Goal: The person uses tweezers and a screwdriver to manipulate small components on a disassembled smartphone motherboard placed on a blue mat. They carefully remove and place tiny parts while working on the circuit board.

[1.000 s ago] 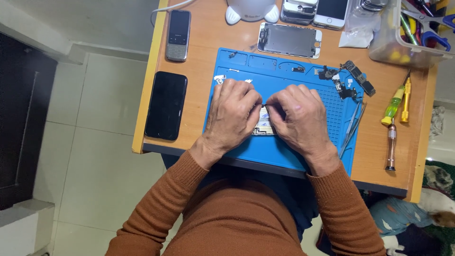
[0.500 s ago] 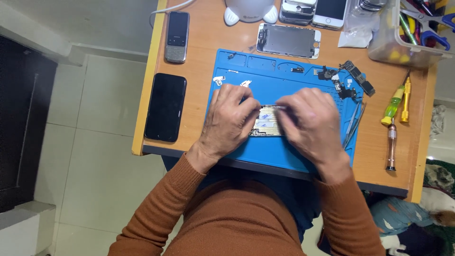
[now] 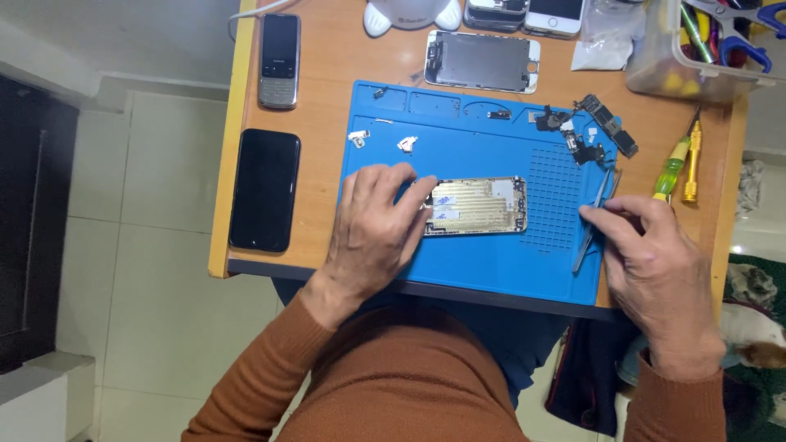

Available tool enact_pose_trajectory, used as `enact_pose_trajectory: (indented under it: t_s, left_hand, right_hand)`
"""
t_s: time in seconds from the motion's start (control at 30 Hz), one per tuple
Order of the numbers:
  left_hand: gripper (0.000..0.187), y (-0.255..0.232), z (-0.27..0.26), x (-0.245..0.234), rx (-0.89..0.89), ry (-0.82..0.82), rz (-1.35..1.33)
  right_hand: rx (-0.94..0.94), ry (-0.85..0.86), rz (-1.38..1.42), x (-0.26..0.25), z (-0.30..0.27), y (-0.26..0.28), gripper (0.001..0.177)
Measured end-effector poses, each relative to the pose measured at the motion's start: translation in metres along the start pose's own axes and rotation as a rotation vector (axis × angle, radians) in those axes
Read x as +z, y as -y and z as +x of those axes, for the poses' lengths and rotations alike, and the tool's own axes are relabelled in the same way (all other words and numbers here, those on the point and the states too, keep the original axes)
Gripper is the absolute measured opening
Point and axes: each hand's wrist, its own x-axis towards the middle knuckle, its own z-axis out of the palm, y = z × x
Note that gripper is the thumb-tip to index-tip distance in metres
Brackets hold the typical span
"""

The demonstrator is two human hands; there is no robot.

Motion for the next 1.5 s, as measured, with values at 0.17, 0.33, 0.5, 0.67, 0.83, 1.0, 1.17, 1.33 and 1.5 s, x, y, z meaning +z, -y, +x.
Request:
enact_pose_trajectory:
  t_s: [0.17,0.33,0.5,0.67,0.83,1.0,1.17,1.33,1.5]
  left_hand:
    - [0.058,-0.01,-0.016,-0.003,-0.046,0.023,0.06]
    - [0.075,-0.012,-0.021,0.0,-0.029,0.053,0.097]
    - [0.073,-0.014,-0.018,0.0,-0.019,0.078,0.173]
    - [0.061,-0.015,-0.016,-0.002,-0.005,0.087,0.167]
    - [0.056,-0.015,-0.014,-0.002,0.001,0.069,0.159]
    - [0.048,-0.013,-0.013,-0.004,0.012,0.05,0.123]
    - [0.047,-0.01,-0.01,-0.004,0.01,0.059,0.094]
    - [0.045,-0.01,-0.007,-0.006,0.016,0.062,0.068]
    - [0.044,-0.01,-0.009,-0.005,-0.027,0.046,0.018]
  right_hand:
    - [-0.105,-0.041,-0.008,0.003,0.006,-0.013,0.034]
    - [-0.276,0.038,-0.094,-0.005,0.011,-0.028,0.046]
    - [-0.338,0.008,0.081,-0.014,0.005,-0.03,0.031]
    - [-0.13,-0.317,0.591,-0.028,0.007,0.011,0.016]
    - [0.114,-0.389,0.934,-0.018,0.032,0.047,0.01]
    - [0.149,-0.312,0.794,-0.024,0.04,0.064,0.027]
    - [0.169,-0.142,0.744,-0.034,0.044,0.05,0.011]
    - [0.084,-0.204,0.785,-0.042,0.073,0.069,0.009]
    - [-0.075,-0.229,0.963,-0.023,0.106,0.086,0.015]
